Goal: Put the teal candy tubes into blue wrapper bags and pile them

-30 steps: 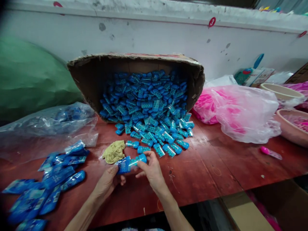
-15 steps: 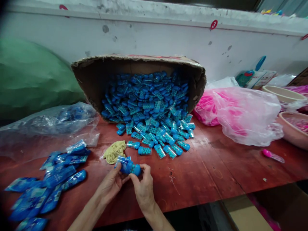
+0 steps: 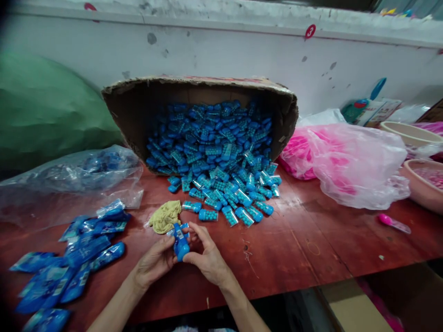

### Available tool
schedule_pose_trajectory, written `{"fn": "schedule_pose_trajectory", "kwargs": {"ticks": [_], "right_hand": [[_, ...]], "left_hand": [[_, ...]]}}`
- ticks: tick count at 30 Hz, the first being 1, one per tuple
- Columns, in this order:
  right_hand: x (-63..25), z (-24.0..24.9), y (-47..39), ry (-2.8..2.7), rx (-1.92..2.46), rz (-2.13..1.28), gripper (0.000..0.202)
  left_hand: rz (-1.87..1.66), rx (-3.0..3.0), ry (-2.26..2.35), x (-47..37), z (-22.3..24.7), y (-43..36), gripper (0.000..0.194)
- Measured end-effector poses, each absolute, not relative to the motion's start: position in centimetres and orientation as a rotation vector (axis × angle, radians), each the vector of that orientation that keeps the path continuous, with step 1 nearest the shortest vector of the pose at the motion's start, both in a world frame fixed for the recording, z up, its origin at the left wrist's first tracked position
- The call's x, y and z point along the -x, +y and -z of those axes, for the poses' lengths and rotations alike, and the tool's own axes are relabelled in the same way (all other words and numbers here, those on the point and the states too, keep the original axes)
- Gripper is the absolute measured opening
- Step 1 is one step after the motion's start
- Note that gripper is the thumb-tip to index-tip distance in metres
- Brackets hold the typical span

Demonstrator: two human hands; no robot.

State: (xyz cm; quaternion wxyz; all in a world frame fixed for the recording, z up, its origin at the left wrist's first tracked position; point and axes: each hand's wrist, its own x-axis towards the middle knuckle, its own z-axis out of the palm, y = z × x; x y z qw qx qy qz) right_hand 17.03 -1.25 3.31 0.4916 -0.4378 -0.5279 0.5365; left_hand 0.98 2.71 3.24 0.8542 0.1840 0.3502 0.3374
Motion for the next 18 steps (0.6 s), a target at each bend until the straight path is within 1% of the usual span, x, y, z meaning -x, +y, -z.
{"fn": "schedule_pose_trajectory", "kwargs": {"ticks": [2, 5, 9, 18], "right_hand": [[-17.2, -3.1, -1.1, -1.306, 1.028, -1.341, 0.067], [-17.4, -2.7, -0.9, -1.273, 0.991, -1.376, 0.066], [-17.3, -2.6, -0.9, -1.235, 0.944, -1.360, 0.057], [-17.0, -2.8, -1.1, -1.074, 0.943, -1.494, 0.053]], "left_hand": [[-0.697, -0.404, 0.727, -0.9, -3.3, 2.9, 0.030], [-0.712, -0.418, 0.704, -1.2, -3.4, 2.9, 0.025], [-0.737, -0.403, 0.733, -1.8, -3.5, 2.4, 0.020], [-0.803, -0.409, 0.868, -2.8, -4.5, 1.2, 0.023]]}}
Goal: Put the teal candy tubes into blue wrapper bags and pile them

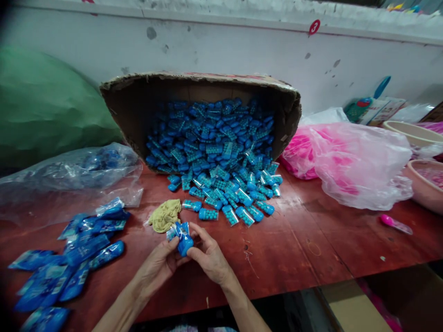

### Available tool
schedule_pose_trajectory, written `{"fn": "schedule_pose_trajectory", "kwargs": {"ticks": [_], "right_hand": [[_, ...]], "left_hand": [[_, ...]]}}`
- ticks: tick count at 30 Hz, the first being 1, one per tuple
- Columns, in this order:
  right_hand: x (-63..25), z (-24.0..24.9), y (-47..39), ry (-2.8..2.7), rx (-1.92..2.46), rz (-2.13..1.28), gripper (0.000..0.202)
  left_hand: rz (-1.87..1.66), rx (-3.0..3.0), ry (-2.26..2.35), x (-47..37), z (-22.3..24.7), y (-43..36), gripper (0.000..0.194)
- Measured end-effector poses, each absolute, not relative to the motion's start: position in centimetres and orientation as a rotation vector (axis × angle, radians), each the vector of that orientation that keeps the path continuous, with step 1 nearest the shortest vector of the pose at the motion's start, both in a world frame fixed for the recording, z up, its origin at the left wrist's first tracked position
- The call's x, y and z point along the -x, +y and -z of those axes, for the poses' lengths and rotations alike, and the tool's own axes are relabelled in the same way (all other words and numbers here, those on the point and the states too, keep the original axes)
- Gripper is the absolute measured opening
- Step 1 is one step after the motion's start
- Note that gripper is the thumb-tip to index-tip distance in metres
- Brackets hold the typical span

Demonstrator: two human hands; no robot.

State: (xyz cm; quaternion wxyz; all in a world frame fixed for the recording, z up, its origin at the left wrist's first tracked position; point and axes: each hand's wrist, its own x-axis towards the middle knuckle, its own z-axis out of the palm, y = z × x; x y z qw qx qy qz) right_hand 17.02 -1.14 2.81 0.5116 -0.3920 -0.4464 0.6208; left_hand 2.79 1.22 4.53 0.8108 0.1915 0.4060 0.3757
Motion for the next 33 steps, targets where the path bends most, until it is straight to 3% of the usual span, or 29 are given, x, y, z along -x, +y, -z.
{"fn": "schedule_pose_trajectory", "kwargs": {"ticks": [9, 18, 29, 33], "right_hand": [[-16.0, -3.1, -1.8, -1.219, 1.122, -1.140, 0.045], [-16.6, -3.3, -1.6, -1.165, 0.917, -1.426, 0.055], [-16.7, -2.7, -1.7, -1.377, 1.143, -1.160, 0.049], [-16.4, -2.2, -1.3, -1.261, 1.104, -1.282, 0.051]], "left_hand": [[-0.824, -0.446, 0.909, -2.3, -5.8, 1.9, 0.020], [-0.794, -0.375, 0.697, -1.5, -4.6, 1.6, 0.019], [-0.977, -0.269, 0.992, -4.2, -4.7, -0.1, 0.018], [-0.930, -0.291, 0.952, -4.1, -5.2, 0.1, 0.017]]}}
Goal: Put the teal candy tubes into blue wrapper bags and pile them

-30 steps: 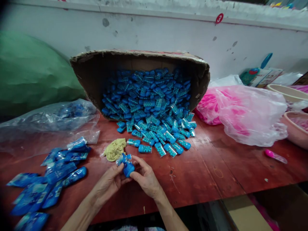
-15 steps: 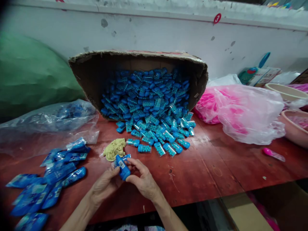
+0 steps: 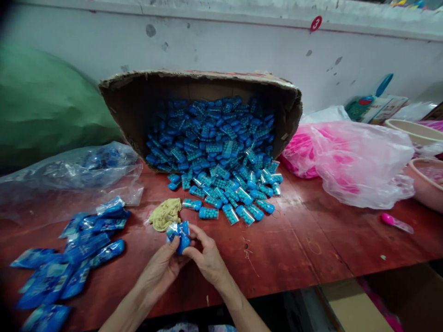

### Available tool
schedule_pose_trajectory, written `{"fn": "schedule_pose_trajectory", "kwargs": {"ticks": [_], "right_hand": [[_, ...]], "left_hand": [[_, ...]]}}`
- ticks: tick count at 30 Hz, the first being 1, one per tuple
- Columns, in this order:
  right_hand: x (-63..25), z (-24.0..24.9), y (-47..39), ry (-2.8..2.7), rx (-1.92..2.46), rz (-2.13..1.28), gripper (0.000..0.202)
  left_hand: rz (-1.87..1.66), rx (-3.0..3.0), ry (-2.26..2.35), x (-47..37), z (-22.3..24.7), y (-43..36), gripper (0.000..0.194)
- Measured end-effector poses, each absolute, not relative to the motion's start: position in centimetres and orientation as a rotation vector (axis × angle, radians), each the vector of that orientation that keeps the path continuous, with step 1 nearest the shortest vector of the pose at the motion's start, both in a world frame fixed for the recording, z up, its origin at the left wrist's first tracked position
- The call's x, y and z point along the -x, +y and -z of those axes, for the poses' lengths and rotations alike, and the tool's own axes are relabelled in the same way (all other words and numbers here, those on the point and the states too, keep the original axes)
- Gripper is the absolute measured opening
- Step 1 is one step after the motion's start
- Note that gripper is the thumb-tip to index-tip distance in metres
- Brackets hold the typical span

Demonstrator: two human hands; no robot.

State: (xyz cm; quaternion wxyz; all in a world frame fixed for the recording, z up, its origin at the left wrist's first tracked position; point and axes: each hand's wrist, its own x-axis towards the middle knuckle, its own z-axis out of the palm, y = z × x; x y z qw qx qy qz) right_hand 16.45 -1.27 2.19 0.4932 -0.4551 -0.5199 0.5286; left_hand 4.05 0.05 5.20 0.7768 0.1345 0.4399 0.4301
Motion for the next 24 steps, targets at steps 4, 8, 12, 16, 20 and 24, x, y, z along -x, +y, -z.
{"fn": "schedule_pose_trajectory", "kwargs": {"ticks": [4, 8, 12, 16, 20, 24], "right_hand": [[-16.8, -2.4, -0.8, -1.343, 1.146, -1.327, 0.040], [-17.0, -2.5, 0.5, -1.559, 1.301, -1.073, 0.026], [-15.6, -2.7, 2.9, -1.822, 1.413, -0.804, 0.029], [-14.2, -3.3, 4.0, -2.061, 1.638, -0.620, 0.033], [-14.3, -2.9, 3.3, -2.252, 1.770, -0.527, 0.032], [-14.5, -1.5, 2.5, -2.250, 1.794, -0.395, 0.011]], "left_hand": [[-1.155, -0.219, 1.051, -0.3, -6.1, 1.2, 0.019], [-1.460, -0.107, 1.168, 6.1, -6.3, 2.3, 0.039], [-1.407, -0.161, 1.381, 8.2, -4.9, 2.3, 0.034], [-1.233, -0.983, 1.624, 5.2, -2.8, 3.0, 0.032], [-0.975, -1.953, 1.764, 2.3, -0.6, 5.7, 0.043], [-0.923, -1.985, 1.788, 1.4, 1.1, 7.3, 0.043]]}}
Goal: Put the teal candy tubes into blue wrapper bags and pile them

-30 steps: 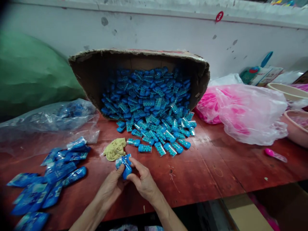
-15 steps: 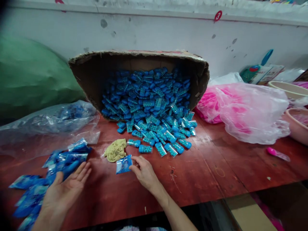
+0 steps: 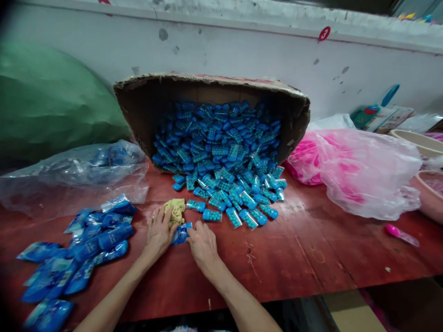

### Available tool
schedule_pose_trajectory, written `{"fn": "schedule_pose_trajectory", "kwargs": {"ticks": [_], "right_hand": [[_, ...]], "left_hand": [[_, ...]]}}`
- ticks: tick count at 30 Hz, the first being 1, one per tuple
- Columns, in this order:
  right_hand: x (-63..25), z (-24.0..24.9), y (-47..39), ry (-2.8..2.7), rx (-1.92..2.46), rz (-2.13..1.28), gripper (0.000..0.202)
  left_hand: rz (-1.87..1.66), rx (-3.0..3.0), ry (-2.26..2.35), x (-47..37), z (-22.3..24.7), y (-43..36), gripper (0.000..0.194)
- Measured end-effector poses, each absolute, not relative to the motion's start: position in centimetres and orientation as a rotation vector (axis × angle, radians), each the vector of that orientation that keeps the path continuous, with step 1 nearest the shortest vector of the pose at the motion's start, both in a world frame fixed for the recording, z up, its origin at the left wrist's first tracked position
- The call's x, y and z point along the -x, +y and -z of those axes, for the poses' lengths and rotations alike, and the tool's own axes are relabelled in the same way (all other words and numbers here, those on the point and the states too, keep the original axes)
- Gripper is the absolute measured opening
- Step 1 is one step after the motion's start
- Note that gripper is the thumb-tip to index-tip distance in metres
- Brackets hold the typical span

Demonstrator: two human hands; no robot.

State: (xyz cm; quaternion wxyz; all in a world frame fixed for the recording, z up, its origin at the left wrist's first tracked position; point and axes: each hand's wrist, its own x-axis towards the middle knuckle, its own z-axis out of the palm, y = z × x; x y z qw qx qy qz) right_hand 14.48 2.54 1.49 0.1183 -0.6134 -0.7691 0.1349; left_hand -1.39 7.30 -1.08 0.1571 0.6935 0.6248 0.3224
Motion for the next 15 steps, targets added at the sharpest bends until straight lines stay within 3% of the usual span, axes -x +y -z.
{"fn": "schedule_pose_trajectory", "kwargs": {"ticks": [6, 10, 15], "right_hand": [[-14.1, -0.6, 2.4, -2.202, 1.694, -0.240, 0.020], [-14.8, -1.3, 1.7, -2.125, 1.650, -0.273, 0.021], [-15.8, -2.5, 0.5, -1.935, 1.762, -0.289, 0.024]], "left_hand": [[-1.204, -1.583, 1.502, 2.0, 0.7, 6.7, 0.039], [-1.273, -1.490, 1.553, 2.0, -1.4, 6.4, 0.021], [-1.294, -1.134, 1.608, 0.8, -3.3, 4.4, 0.041]]}}
